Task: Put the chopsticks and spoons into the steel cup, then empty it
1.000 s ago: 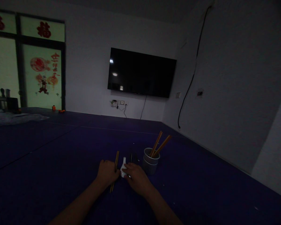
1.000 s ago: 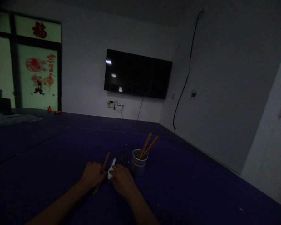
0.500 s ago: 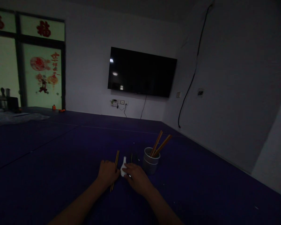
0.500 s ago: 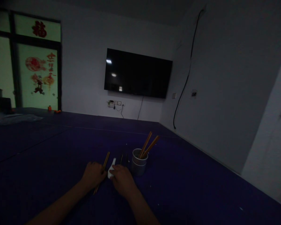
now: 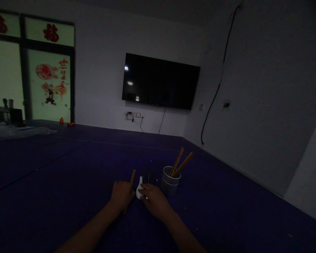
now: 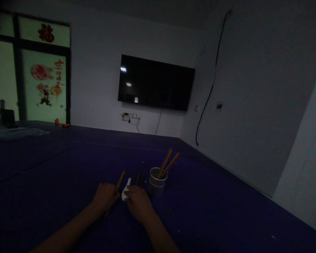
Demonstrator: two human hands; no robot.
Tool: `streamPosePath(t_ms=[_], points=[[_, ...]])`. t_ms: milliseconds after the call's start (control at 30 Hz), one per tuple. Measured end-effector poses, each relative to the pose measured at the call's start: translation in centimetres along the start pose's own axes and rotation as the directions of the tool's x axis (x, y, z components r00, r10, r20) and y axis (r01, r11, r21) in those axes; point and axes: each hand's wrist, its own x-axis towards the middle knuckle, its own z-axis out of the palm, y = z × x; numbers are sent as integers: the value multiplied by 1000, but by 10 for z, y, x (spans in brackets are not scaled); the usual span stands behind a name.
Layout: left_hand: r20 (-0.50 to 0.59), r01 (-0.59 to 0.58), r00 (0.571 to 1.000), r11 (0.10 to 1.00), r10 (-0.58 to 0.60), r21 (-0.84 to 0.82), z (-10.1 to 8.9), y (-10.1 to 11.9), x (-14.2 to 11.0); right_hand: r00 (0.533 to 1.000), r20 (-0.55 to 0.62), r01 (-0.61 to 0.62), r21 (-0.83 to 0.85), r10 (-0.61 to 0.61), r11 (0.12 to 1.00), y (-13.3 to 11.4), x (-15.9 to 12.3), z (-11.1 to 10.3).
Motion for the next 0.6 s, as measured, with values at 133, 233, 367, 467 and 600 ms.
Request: streamPosePath(t_ms=[133, 233, 367, 467, 600], points=[[-46, 6, 999, 1000, -7, -21, 1, -5, 3, 1000, -11, 2, -4, -2, 1000, -1, -1, 0], [-100, -15, 995, 999, 10, -47, -1, -8, 6, 999, -35, 11, 13, -10, 1000, -1, -1, 2], [-293, -112, 952, 990, 83, -83, -2, -9, 8, 985, -172, 10, 109, 9, 994, -3, 1, 2], [-498, -286, 840, 956, 215, -70, 2, -6, 8, 925, -370, 4, 251, 92, 968, -7, 2, -4], [-633, -521, 656, 854, 411, 14, 6, 0, 3, 842, -488, -5, 418, 230, 908, -11, 4, -16]])
